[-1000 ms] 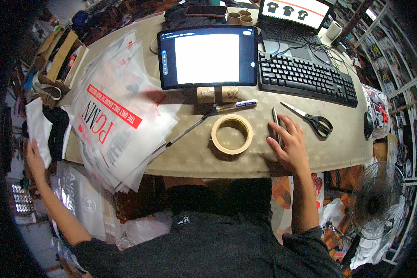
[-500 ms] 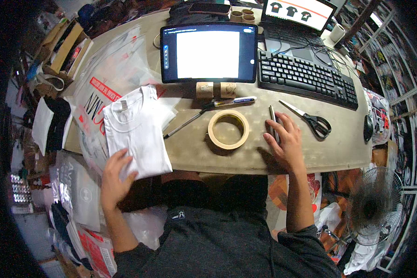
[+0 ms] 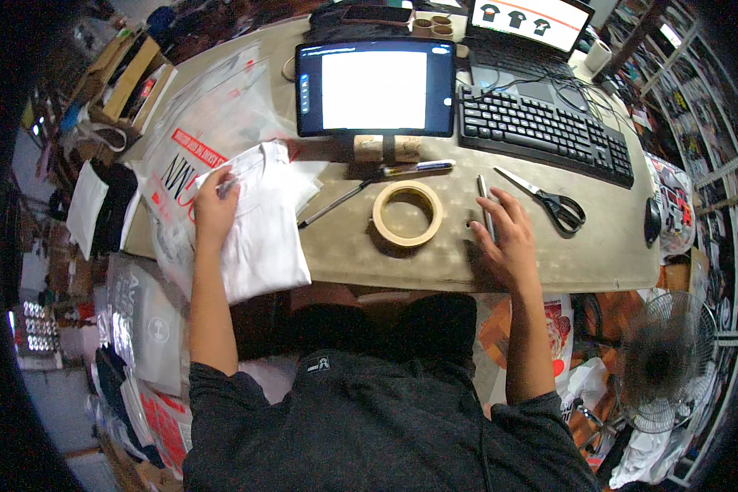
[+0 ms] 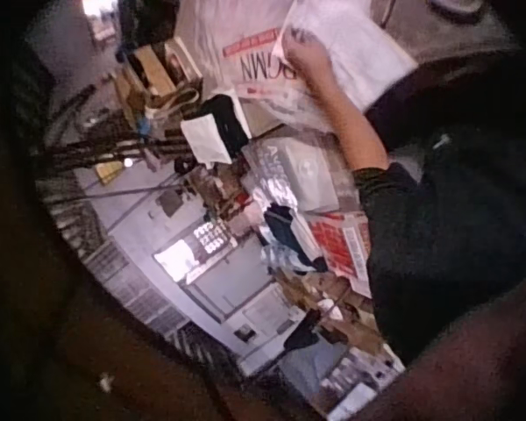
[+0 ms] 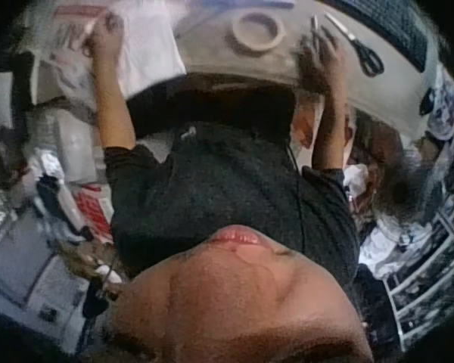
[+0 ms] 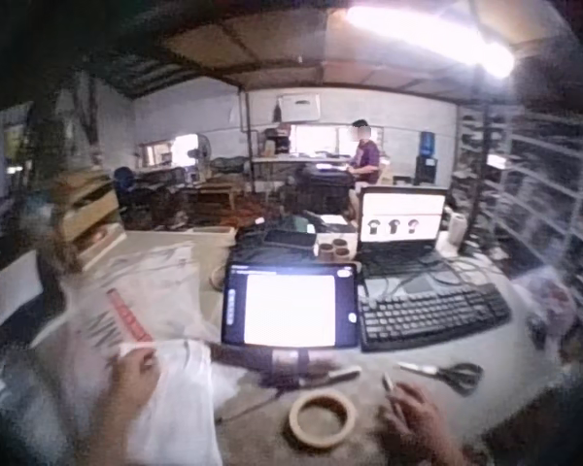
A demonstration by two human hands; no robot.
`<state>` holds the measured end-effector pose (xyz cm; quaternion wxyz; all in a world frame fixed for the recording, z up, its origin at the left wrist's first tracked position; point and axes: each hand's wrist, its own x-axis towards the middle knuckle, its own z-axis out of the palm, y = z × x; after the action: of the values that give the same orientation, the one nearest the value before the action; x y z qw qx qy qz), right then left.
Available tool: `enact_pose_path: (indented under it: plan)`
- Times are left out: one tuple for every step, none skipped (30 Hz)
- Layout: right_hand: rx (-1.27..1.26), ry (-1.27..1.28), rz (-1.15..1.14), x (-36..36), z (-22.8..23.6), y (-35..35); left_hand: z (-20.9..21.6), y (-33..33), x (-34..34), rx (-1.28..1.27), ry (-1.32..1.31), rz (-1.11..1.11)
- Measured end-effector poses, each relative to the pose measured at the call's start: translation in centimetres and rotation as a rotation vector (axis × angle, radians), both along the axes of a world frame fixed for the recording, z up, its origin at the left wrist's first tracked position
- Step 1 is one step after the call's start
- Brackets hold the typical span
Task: The person folds white and black t-shirts and places them into clear plastic shipping bags. They use a pen to write on the bags and apply adhesive tape to seal them. The person also uses scissors to cut the tape and occasionally interacts with a tablet on the desk.
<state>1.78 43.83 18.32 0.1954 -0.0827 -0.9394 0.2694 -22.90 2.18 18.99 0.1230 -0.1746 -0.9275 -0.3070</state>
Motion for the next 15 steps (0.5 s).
enact_pose_path:
  plan:
    - [0.062,0.023,-0.009,0.1,0.0,0.0,-0.4,-0.6,0.5,-0.048,0.050,-0.015]
    - [0.125,0.045,-0.022,0.3,-0.3,0.1,-1.0,-0.2,1.3,-0.093,0.093,0.007]
    - [0.181,0.070,-0.024,0.2,-0.3,-0.2,-0.5,0.2,2.7,-0.121,0.078,0.013]
    - [0.225,0.100,-0.030,0.2,-0.1,-0.8,-1.0,0.2,3.3,-0.127,0.139,-0.034]
    - [0.189,0.102,0.051,-0.1,-0.1,-1.8,-1.2,0.0,3.7,-0.135,0.204,-0.077]
    - [0.157,0.101,0.123,-0.1,-0.2,-3.0,-1.1,0.3,4.2,-0.119,0.200,-0.063]
    - [0.126,0.099,0.194,-0.4,0.0,-4.3,-1.0,0.4,4.6,-0.104,0.196,-0.051]
    - [0.117,0.087,0.281,-0.8,0.7,-5.9,-0.8,0.5,5.1,-0.117,0.190,-0.020]
    - [0.132,0.063,0.295,-1.2,0.9,-7.3,-0.7,0.5,5.3,-0.122,0.191,0.000]
    - [0.146,0.038,0.306,-1.7,1.1,-8.5,-0.6,0.5,5.5,-0.127,0.193,0.019]
    - [0.164,0.014,0.309,-2.0,1.3,-9.1,-0.4,0.7,5.5,-0.128,0.198,0.028]
    - [0.175,0.079,0.291,-2.4,1.0,-9.2,-0.6,0.6,5.4,-0.130,0.222,0.022]
    - [0.149,0.091,0.295,-2.6,0.5,-9.1,-0.6,0.1,5.3,-0.129,0.199,0.039]
    - [0.127,0.101,0.292,-2.7,0.0,-8.9,-0.7,-0.3,5.3,-0.123,0.175,0.050]
    - [0.102,0.103,0.275,-2.5,0.1,-8.6,-0.3,0.4,5.5,-0.120,0.143,0.045]
